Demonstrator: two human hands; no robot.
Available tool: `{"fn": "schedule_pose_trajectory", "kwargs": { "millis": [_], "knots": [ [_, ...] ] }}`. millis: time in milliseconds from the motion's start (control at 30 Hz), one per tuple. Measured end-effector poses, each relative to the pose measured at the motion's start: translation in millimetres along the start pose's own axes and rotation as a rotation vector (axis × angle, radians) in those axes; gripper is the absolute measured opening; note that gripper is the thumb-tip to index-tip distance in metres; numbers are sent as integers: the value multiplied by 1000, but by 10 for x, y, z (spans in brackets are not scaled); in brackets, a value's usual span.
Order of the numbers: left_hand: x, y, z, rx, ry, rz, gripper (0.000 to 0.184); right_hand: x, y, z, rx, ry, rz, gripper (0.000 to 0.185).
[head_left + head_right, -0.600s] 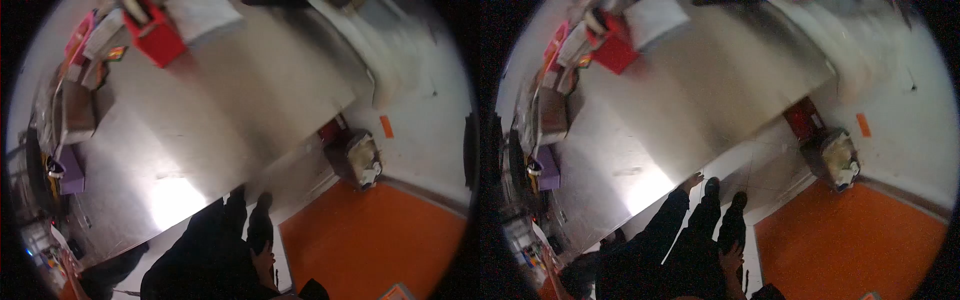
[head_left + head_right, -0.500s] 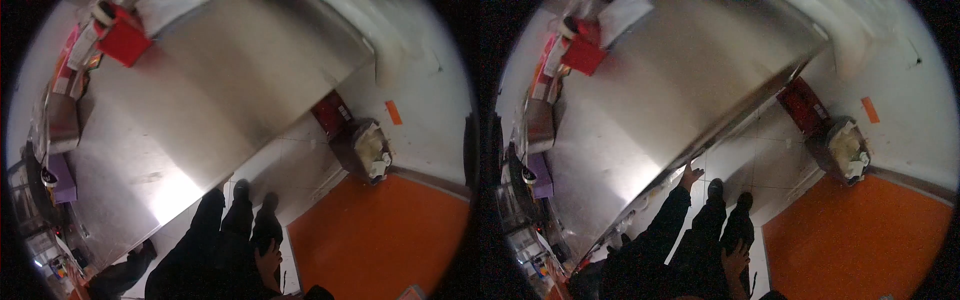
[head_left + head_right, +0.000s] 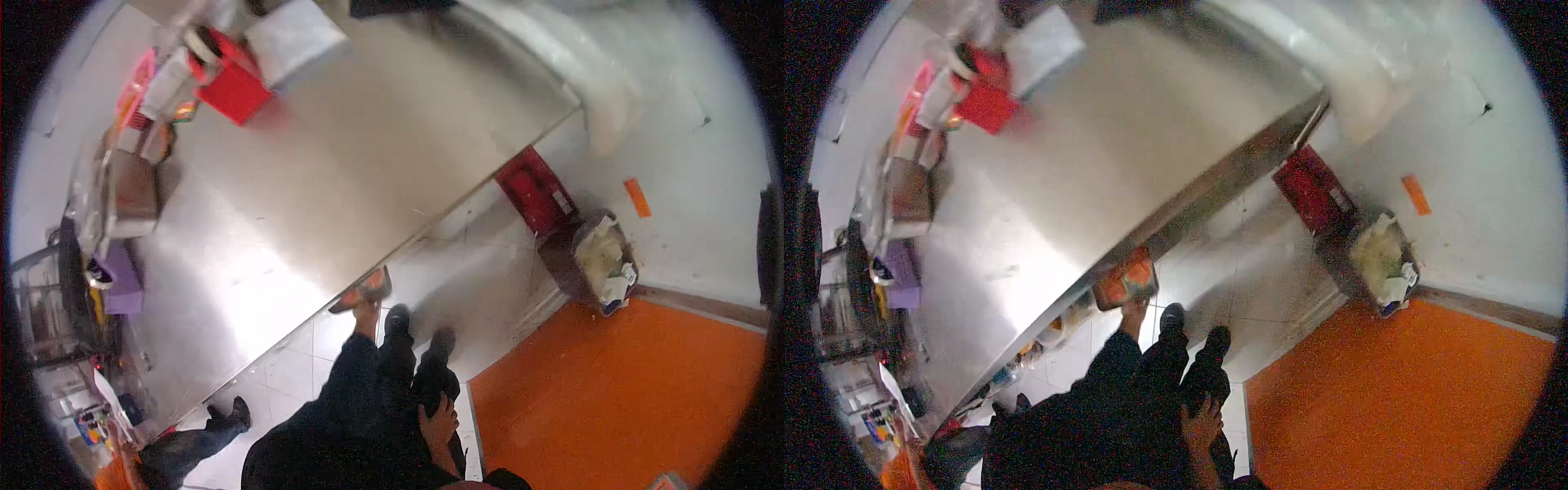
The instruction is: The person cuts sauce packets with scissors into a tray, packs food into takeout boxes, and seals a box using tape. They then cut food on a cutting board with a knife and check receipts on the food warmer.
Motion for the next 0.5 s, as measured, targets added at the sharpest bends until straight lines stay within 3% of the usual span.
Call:
{"fn": "schedule_pose_trajectory", "kwargs": {
  "millis": [67,100,167,267,333,400,433,500],
  "knots": [
    [404,-123,-593,56,-517,-556,25,316,135,-57,44,-131,158,67],
    [459,-337,-733,-87,-598,-603,23,410,113,-22,63,-205,240,66],
    [841,-438,-1222,127,-755,-598,27,601,-71,20,-33,-235,644,62],
    [2074,-335,-1993,39,-682,-48,29,675,-609,-7,291,-429,648,59],
    [2492,-382,-2381,-114,-548,171,31,232,-1674,-314,438,-563,313,52],
    [2800,-351,-2678,-224,-413,291,32,9,-2193,-366,593,-414,391,50],
    [2931,-326,-2779,-278,-345,350,32,-56,-2569,-323,714,-673,243,51],
    [3457,-181,-2988,-393,-212,225,34,-515,-3321,-737,634,-863,137,54]
  ]
}}
Point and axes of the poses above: each hand's wrist, its own z-axis towards the middle knuckle, its own y-axis out of the palm, x = y × z, the point moved 1 cm from there along z, towards the middle knuckle, and after that the axes turned 3 degrees about x, right-handed, at the moved point
